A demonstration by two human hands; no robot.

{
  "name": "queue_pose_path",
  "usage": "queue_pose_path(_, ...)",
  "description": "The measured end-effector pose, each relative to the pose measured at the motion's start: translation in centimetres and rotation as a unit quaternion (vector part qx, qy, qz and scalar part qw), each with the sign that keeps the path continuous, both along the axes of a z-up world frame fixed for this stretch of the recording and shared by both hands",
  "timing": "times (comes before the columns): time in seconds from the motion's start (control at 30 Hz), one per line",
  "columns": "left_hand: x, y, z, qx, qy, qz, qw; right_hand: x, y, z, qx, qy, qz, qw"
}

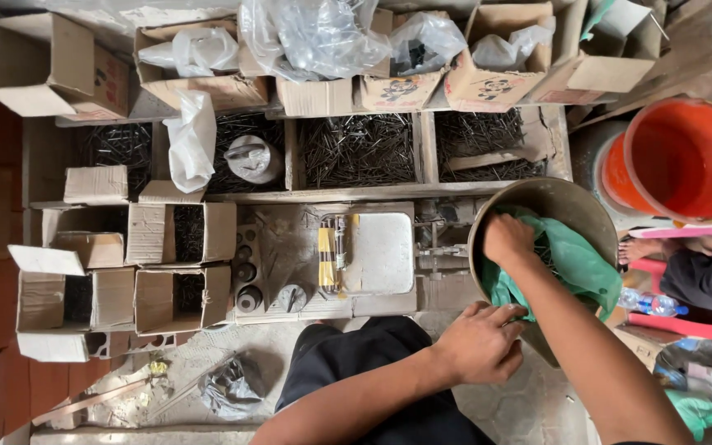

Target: Gathering nails from a storage bin and placing them into a plastic bag

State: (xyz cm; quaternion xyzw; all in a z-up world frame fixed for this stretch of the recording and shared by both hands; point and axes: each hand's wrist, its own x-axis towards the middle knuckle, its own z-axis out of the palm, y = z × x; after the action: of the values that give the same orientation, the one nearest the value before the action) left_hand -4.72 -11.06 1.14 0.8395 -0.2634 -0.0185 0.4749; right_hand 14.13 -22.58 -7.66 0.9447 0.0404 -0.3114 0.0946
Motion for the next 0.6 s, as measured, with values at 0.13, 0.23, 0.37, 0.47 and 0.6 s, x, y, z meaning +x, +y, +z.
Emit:
queue_pose_path(0.13, -0.1, -0.2, -0.4, 0.002, -0.004, 0.004, 1.000, -0.1, 0.3, 0.6, 0.013, -0.009, -0.034, 0.999)
queue_pose_path(0.23, 0.1, 0.2, -0.1, 0.002, 0.031, 0.000, 1.000, -0.2, 1.7, 4.7, 0.048, 0.047, -0.120, 0.990)
queue_pose_path(0.37, 0.7, 0.9, 0.8, -0.048, 0.134, 0.010, 0.990, -0.6, 1.1, 12.8, 0.290, 0.007, -0.254, 0.923)
queue_pose_path(0.47, 1.3, 1.5, 1.7, -0.119, 0.209, 0.055, 0.969, -0.8, -4.5, 13.5, 0.452, -0.056, -0.328, 0.827)
queue_pose_path(0.6, 1.5, 1.2, 0.9, -0.200, 0.258, 0.135, 0.935, -3.3, -6.3, 17.9, 0.446, -0.063, -0.348, 0.822)
